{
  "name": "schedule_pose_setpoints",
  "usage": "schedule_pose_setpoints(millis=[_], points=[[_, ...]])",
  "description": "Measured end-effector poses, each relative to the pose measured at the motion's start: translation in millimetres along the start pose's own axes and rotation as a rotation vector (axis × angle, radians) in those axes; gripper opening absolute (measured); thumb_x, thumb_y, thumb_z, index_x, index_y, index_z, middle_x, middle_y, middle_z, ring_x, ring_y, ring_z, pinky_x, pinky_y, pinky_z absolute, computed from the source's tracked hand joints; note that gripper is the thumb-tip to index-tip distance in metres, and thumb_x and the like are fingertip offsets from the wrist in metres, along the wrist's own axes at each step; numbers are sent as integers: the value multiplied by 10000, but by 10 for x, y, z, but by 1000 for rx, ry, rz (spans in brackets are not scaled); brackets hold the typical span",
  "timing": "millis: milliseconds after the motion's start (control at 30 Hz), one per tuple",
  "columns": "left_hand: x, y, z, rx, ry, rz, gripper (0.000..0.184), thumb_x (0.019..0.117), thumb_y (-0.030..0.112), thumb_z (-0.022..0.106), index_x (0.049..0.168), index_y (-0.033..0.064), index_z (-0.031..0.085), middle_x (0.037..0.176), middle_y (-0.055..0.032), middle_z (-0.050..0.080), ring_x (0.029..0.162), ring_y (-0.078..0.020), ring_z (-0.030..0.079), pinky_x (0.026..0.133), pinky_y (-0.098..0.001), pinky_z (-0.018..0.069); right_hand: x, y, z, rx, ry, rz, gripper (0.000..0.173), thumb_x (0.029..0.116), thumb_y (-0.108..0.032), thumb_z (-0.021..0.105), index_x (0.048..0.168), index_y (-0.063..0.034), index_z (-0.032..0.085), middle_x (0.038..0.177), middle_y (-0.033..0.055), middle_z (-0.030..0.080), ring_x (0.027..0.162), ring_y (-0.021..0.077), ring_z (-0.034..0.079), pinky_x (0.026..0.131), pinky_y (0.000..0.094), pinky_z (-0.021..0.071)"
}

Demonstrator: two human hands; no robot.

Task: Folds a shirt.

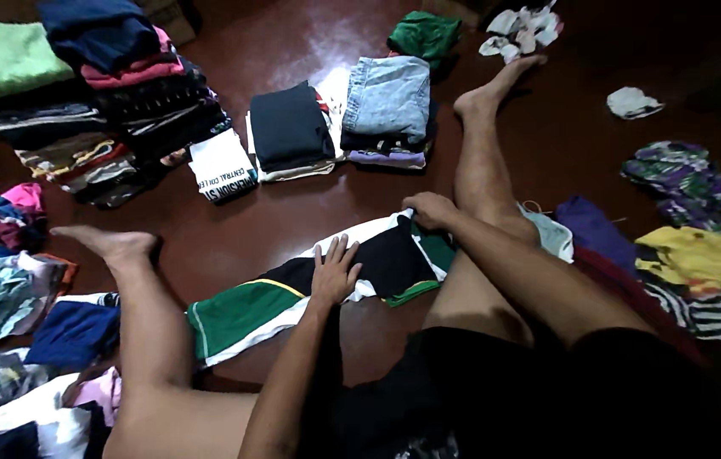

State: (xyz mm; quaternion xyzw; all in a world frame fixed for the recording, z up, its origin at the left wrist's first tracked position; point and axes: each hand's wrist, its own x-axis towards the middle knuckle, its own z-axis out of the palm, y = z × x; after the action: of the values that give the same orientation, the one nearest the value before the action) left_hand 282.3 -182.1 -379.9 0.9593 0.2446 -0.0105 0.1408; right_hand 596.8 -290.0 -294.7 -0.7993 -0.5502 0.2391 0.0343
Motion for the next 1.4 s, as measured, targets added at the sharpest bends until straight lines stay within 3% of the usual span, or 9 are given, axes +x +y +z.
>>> schedule_pose_setpoints(millis=[200,367,500,600,767,867,1033,1200,1400], points=[[-179,-445,-159,-32,-10,-106,580,1075,520,278,1607,307,367,1716,17,219,1597,-198,108,1270,-596,25,51,-281,16,-19,302,114,348,891,21,644,1203,-121,703,1176,203,683,1167,448,604,937,660,452],[-79,63,-424,-140,191,-132,530,1060,430,430,1510,165,520,1653,-96,357,1563,-313,236,1248,-631,141,-34,-478,163,54,470,33,278,877,-27,667,1149,-75,705,1180,234,636,1174,465,574,887,628,494],[63,418,-57,-45,8,-60,662,1029,662,313,1621,365,312,1737,-15,126,1602,-295,53,1214,-727,5,-63,-365,227,138,226,234,480,862,-174,758,1332,-184,661,1404,238,559,1306,497,498,930,710,465],[159,501,1,-18,-90,-93,692,1018,700,243,1637,389,245,1745,-17,54,1599,-337,-8,1186,-750,-44,-107,-349,171,95,238,418,458,915,-157,682,1356,-47,626,1485,268,467,1368,518,418,994,722,417],[29,423,-42,-136,158,-58,579,1078,517,298,1595,274,395,1713,-8,229,1595,-249,129,1252,-651,46,-332,-622,173,150,180,174,348,974,-406,667,1081,-77,705,992,178,713,965,392,694,770,636,552],[-60,358,39,-83,-69,-55,649,1064,606,241,1645,316,257,1742,14,89,1606,-241,-6,1235,-681,-30,-398,-711,421,165,-155,290,701,783,-466,868,1258,-33,590,1050,215,697,996,416,687,838,659,543],[-62,324,-225,-299,102,8,560,1082,514,336,1578,272,430,1711,5,234,1598,-222,103,1271,-612,61,-353,-476,178,267,-163,219,193,892,-190,773,968,-22,716,959,213,698,944,402,667,824,652,513],[-536,-84,-498,-100,321,-293,442,1069,406,435,1432,221,607,1611,-52,432,1523,-304,330,1209,-666,208,-493,-209,37,506,-13,328,173,947,-171,712,1022,-16,704,983,243,679,963,417,646,843,664,491],[-1211,-842,-242,-30,133,-682,578,1056,545,355,1604,359,361,1728,-122,119,1581,-414,86,1127,-827,45,-400,-355,143,230,-269,263,662,773,-221,900,1304,17,585,1158,258,672,1111,441,646,942,666,503]])
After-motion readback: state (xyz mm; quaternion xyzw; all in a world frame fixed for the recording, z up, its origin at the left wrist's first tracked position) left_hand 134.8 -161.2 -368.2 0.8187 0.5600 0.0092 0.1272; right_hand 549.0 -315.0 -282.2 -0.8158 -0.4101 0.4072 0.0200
